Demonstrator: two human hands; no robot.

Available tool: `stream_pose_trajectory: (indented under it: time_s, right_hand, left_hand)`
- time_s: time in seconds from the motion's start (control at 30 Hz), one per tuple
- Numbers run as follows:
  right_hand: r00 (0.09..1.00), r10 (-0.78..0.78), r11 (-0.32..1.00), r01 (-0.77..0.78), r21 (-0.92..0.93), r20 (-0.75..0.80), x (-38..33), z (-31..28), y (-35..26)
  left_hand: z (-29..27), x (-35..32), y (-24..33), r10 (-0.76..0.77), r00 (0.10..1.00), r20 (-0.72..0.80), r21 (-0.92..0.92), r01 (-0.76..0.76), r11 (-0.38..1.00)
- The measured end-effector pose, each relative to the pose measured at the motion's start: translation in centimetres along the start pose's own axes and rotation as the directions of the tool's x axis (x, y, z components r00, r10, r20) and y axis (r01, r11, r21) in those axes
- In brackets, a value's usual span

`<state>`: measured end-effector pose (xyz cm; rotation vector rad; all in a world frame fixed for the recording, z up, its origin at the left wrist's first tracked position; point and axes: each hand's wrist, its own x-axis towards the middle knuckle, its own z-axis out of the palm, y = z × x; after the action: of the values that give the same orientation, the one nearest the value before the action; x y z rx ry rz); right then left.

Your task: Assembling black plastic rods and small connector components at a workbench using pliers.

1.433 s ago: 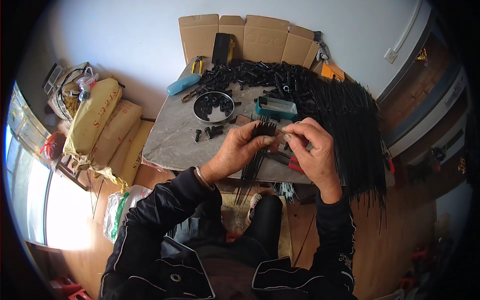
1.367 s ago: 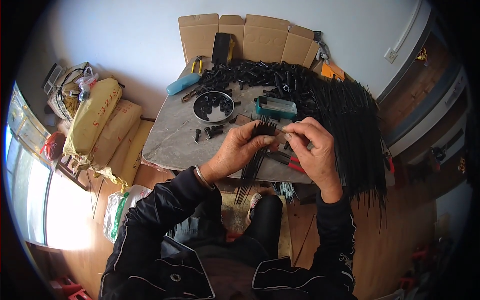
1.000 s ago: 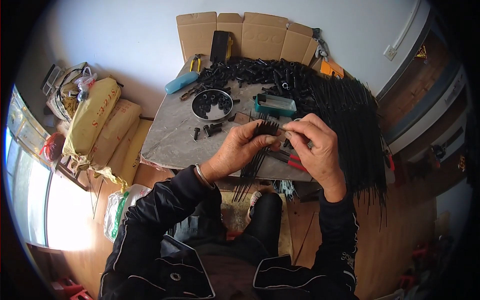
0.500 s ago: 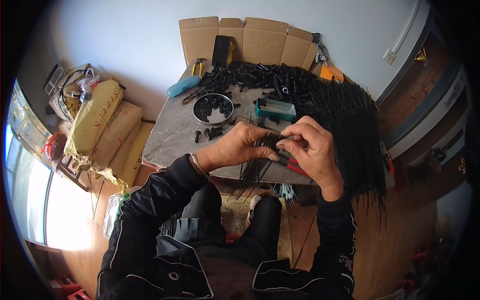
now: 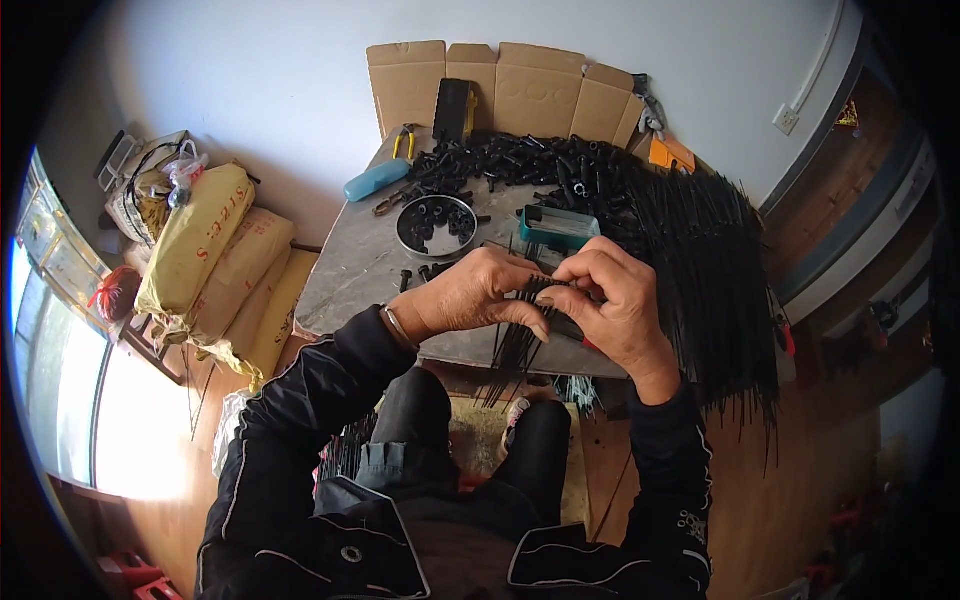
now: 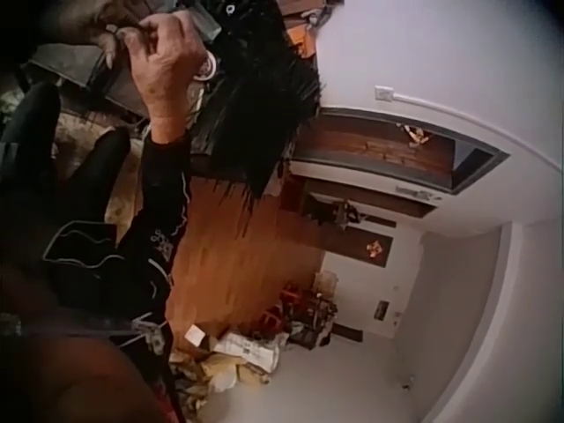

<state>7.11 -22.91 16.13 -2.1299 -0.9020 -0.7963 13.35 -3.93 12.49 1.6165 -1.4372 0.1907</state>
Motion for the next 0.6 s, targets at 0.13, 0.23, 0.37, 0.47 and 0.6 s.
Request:
stream_pose_trajectory:
  time_s: [0.13,0.23,0.37,0.47,0.6]
  right_hand:
    - [1.0,-0.019,0.999,0.019,-0.051,0.005,0.2,0.1,-0.4]
    - [1.0,-0.022,0.999,0.021,-0.045,-0.018,0.5,0.6,-0.7]
    - [1.0,-0.013,0.998,0.012,-0.055,-0.026,0.9,1.1,-1.5]
    - [0.994,-0.105,0.989,0.107,-0.098,0.018,0.8,2.0,-0.7]
    - [1.0,0.007,0.997,-0.005,-0.079,0.021,0.9,2.2,-1.3]
  left_hand:
    - [0.4,-0.3,-0.2,0.031,0.998,-0.054,0.009,-0.03,1.0]
    - [0.9,-0.8,-0.7,-0.013,1.0,0.0,-0.014,0.013,1.0]
    - [4.6,-3.0,-1.4,-0.259,0.965,0.035,-0.327,0.256,0.91]
    - [6.7,-6.3,-4.9,-0.302,0.939,0.162,-0.043,0.313,0.949]
    - [7.8,-8.0,-5.8,-0.18,0.971,0.157,0.545,0.067,0.836]
